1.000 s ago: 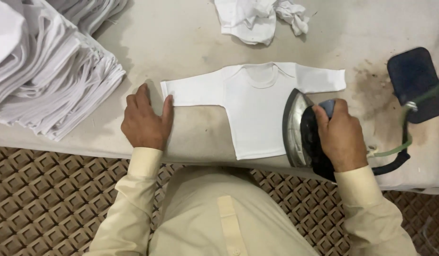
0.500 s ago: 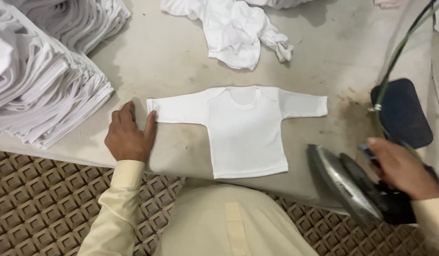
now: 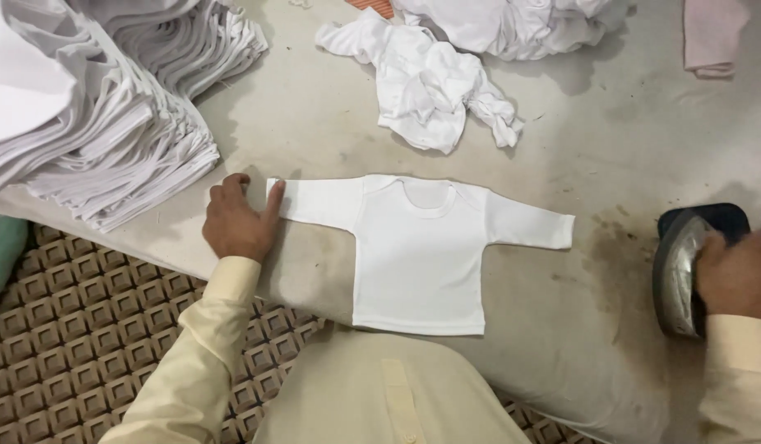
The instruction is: Ironing and folding small white baby shirts on a work table in a factory setting.
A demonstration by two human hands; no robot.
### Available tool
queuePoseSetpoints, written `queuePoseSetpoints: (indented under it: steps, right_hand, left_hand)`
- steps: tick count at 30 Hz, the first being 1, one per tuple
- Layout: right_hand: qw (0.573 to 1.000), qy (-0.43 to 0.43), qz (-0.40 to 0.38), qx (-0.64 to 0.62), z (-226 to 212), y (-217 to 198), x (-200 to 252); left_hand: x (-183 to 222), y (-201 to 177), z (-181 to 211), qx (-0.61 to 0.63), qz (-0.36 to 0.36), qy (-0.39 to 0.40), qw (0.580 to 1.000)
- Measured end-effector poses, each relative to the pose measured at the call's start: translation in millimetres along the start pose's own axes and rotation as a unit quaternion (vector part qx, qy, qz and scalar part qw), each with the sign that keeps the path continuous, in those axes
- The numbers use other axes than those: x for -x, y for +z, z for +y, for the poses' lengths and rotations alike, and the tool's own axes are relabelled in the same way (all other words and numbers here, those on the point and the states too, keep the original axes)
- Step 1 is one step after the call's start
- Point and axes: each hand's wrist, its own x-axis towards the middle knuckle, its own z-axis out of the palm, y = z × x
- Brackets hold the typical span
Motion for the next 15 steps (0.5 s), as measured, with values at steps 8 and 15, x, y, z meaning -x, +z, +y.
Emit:
queuePoseSetpoints:
  steps: [8, 15]
  right_hand:
    - [0.921, -0.138, -0.178, -0.318, -246, -60, -6]
    - [0.942, -0.179, -0.102, -0.265, -323, -109, -15]
  left_hand:
    - [-23, -28, -3, 0.354, -0.149, -0.014, 0.923]
    - [17, -202, -106, 0.461, 0.093, 0.004, 0.882]
